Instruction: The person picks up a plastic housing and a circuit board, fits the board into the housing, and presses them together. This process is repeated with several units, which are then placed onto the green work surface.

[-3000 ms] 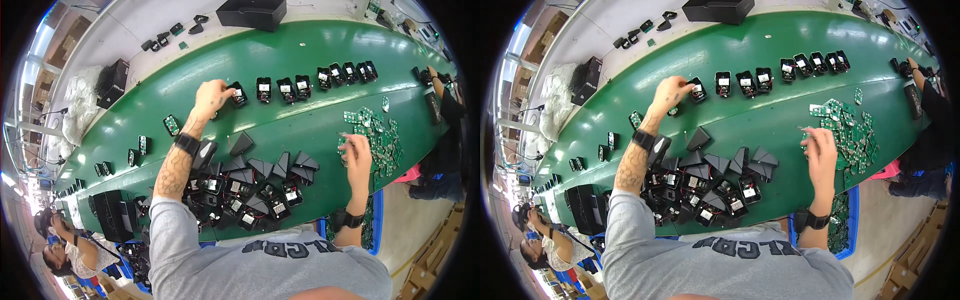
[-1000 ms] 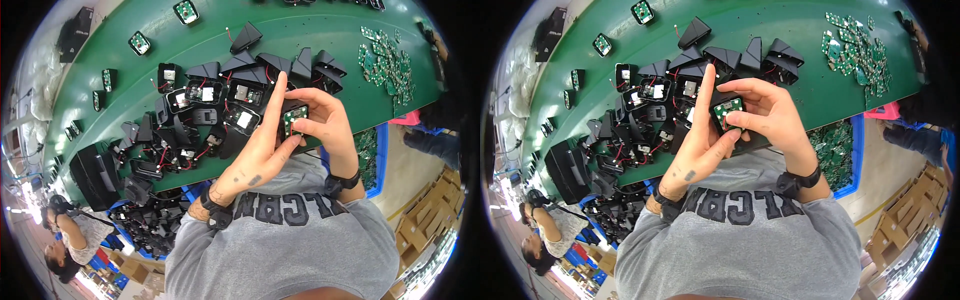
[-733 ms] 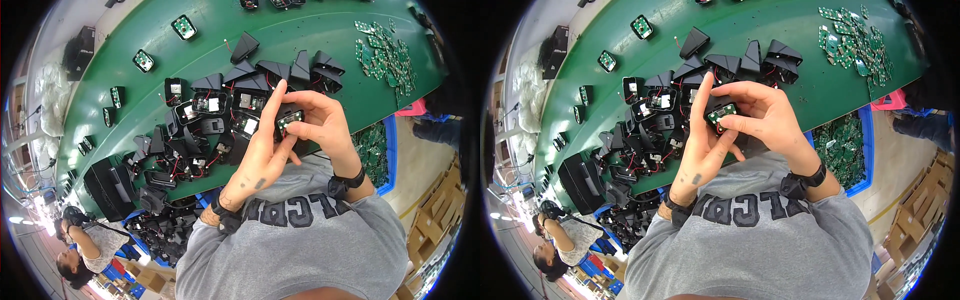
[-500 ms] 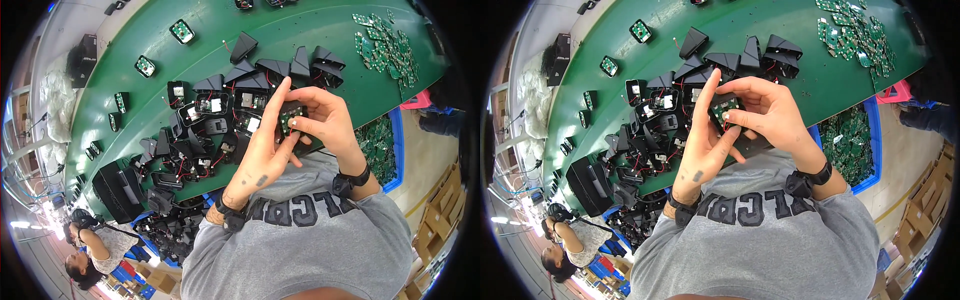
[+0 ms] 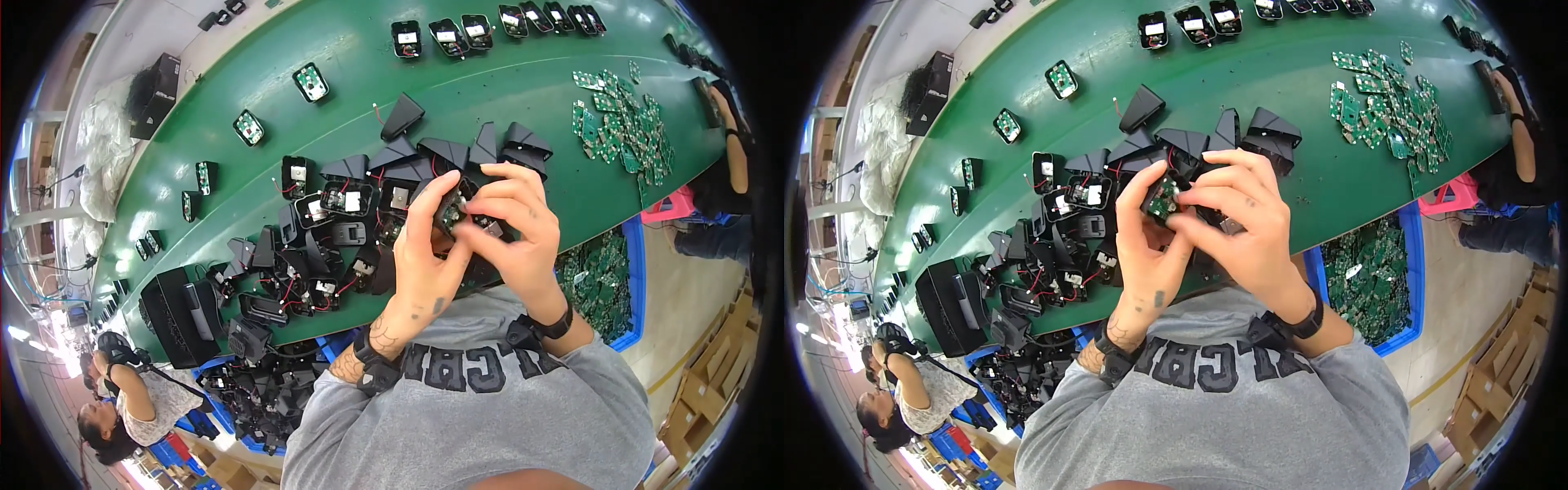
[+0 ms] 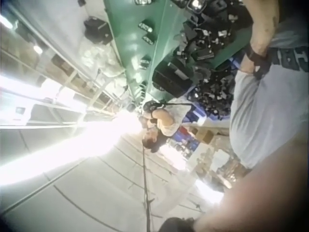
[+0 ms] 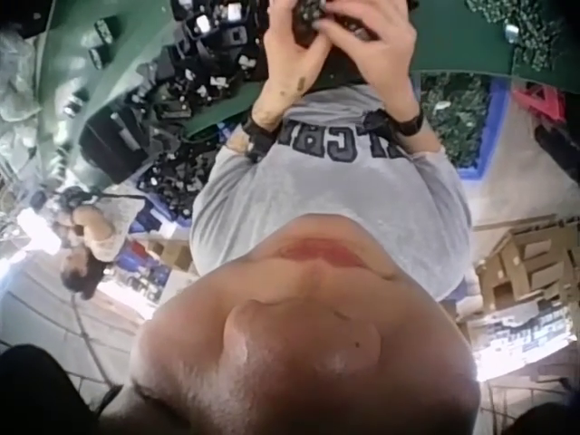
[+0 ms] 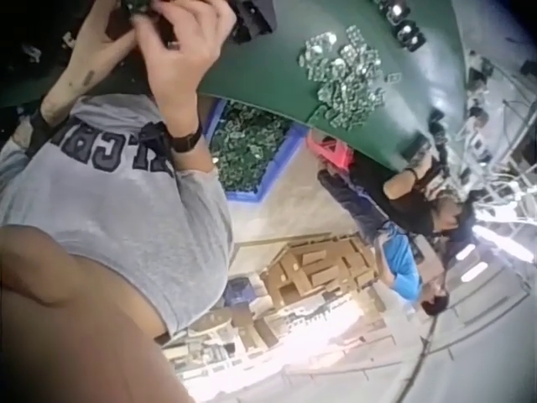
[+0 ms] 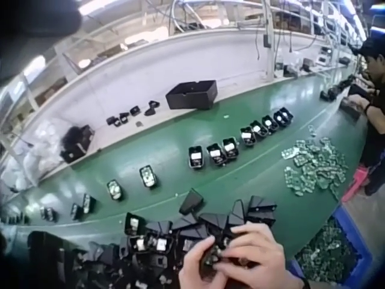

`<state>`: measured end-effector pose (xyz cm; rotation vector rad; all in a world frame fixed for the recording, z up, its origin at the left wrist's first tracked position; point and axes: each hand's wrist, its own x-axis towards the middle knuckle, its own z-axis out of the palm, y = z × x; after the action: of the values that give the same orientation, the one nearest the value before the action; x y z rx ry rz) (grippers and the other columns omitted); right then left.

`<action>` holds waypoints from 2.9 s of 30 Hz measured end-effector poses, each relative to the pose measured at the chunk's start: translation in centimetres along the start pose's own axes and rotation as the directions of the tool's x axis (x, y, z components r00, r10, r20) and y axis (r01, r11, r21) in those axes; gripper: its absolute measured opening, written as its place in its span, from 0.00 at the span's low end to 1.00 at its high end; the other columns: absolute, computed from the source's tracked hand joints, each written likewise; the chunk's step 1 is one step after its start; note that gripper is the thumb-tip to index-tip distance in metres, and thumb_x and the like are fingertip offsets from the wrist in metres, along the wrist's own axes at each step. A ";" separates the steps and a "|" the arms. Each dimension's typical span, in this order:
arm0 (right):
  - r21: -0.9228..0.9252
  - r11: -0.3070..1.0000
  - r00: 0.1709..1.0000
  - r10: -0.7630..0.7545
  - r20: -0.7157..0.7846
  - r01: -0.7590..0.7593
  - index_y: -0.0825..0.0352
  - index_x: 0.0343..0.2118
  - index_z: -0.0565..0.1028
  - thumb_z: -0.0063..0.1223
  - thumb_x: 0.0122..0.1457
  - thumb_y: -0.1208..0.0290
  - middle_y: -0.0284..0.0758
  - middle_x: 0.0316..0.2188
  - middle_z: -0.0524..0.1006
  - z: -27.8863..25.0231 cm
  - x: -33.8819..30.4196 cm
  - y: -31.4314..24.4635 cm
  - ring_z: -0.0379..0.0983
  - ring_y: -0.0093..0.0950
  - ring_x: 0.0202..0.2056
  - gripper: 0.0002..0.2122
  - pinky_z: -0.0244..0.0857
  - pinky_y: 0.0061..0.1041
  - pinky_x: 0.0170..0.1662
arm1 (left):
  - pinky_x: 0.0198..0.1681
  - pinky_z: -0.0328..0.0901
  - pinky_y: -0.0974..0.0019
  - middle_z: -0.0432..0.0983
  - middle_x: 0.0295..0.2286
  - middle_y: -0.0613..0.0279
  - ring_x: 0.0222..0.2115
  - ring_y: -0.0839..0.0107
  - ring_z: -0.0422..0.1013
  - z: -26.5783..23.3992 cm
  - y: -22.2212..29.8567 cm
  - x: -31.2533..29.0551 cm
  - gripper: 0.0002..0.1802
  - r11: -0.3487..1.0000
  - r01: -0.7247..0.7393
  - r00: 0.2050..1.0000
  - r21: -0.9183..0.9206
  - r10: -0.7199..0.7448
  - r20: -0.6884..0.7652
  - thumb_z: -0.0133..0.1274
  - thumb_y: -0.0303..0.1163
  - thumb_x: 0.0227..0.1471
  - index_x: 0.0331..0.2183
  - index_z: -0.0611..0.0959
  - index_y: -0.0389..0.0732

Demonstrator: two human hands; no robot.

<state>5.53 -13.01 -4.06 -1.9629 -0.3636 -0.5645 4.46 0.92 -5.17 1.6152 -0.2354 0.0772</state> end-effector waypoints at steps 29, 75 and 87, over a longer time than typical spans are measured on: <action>-0.059 0.998 0.982 -0.010 0.189 0.022 0.68 0.18 0.68 0.52 0.37 0.80 0.39 0.40 0.73 -1.3 0.6 -0.2 0.65 0.43 0.54 0.04 0.59 0.39 0.53 | 0.32 0.72 0.72 0.78 0.38 0.56 0.30 0.75 0.76 -1.0 1.2 0.5 0.26 0.989 -0.042 0.999 0.144 0.039 0.026 0.55 0.19 0.41 0.47 0.79 0.39; 0.239 0.951 0.965 0.231 -0.124 -0.196 0.70 0.29 0.81 0.60 0.46 0.84 0.41 0.48 0.73 -1.6 -1.9 2.2 0.64 0.37 0.56 0.06 0.61 0.34 0.54 | 0.31 0.70 0.76 0.78 0.34 0.62 0.28 0.80 0.73 2.7 1.0 1.9 0.23 0.997 -0.047 0.997 0.062 0.051 -0.060 0.55 0.18 0.47 0.48 0.78 0.35; -0.168 0.945 0.960 0.273 -0.057 -0.279 0.69 0.34 0.79 0.56 0.53 0.75 0.38 0.35 0.80 -8.9 1.7 6.7 0.76 0.34 0.37 0.07 0.66 0.25 0.44 | 0.32 0.71 0.70 0.67 0.43 0.49 0.28 0.67 0.74 -9.1 0.1 14.5 0.24 0.538 -0.163 0.984 0.827 0.145 0.099 0.52 0.26 0.53 0.52 0.72 0.38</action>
<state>8.24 -23.90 -4.92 -2.1245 -0.0145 -0.4581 19.46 8.44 -1.71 2.5698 -0.3946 0.3616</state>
